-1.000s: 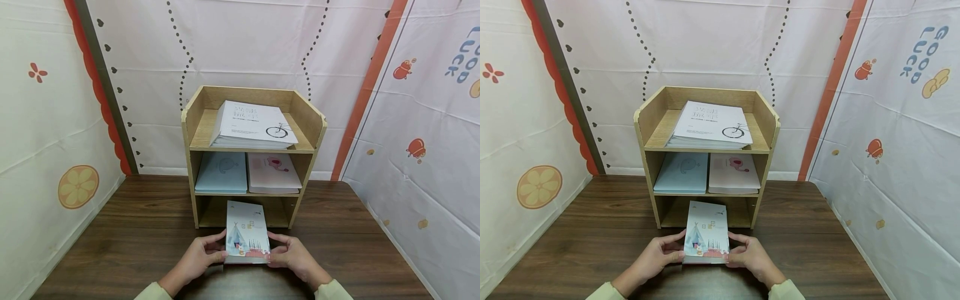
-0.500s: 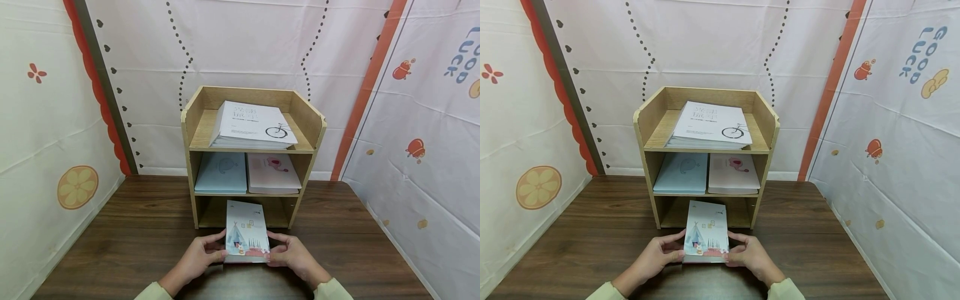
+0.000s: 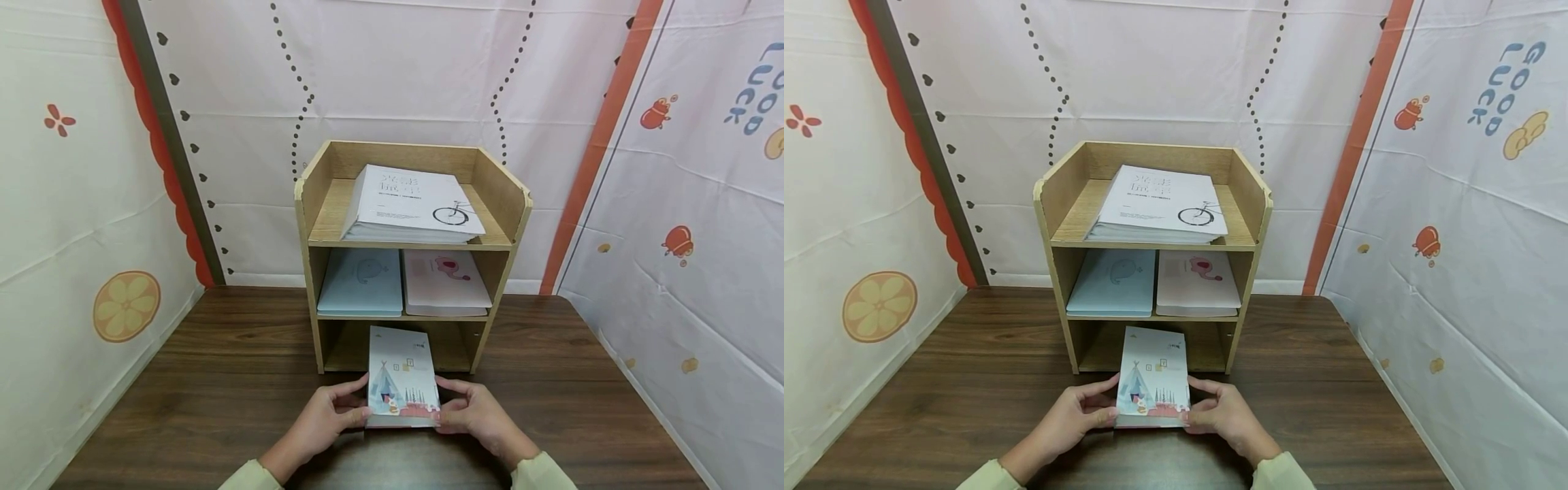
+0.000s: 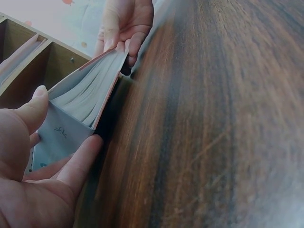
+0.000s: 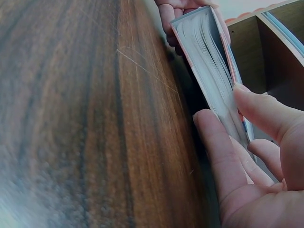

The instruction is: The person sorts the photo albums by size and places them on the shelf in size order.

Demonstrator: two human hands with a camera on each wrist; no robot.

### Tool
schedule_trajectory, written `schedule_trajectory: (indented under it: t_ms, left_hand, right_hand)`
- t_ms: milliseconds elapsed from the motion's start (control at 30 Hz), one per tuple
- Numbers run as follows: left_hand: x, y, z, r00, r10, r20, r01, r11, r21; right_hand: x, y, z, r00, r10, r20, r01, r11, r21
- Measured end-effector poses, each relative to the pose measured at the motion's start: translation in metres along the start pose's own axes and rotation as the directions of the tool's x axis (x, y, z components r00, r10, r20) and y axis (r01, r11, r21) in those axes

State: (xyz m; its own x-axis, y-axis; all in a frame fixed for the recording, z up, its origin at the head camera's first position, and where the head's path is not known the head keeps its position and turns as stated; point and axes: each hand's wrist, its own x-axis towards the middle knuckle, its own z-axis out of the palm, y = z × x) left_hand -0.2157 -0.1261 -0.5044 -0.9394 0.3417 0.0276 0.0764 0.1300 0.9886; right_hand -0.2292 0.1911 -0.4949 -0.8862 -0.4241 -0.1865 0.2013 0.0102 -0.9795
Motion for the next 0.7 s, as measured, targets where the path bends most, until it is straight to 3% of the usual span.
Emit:
schedule_trajectory:
  t_ms: [700]
  left_hand:
    - [0.0023,-0.0016,-0.0009,1.000,-0.010,-0.016,0.010,1.000,-0.011]
  right_hand:
    - [0.0049,0.0032,0.0009,1.000,0.000,-0.030,0.000,1.000,-0.012]
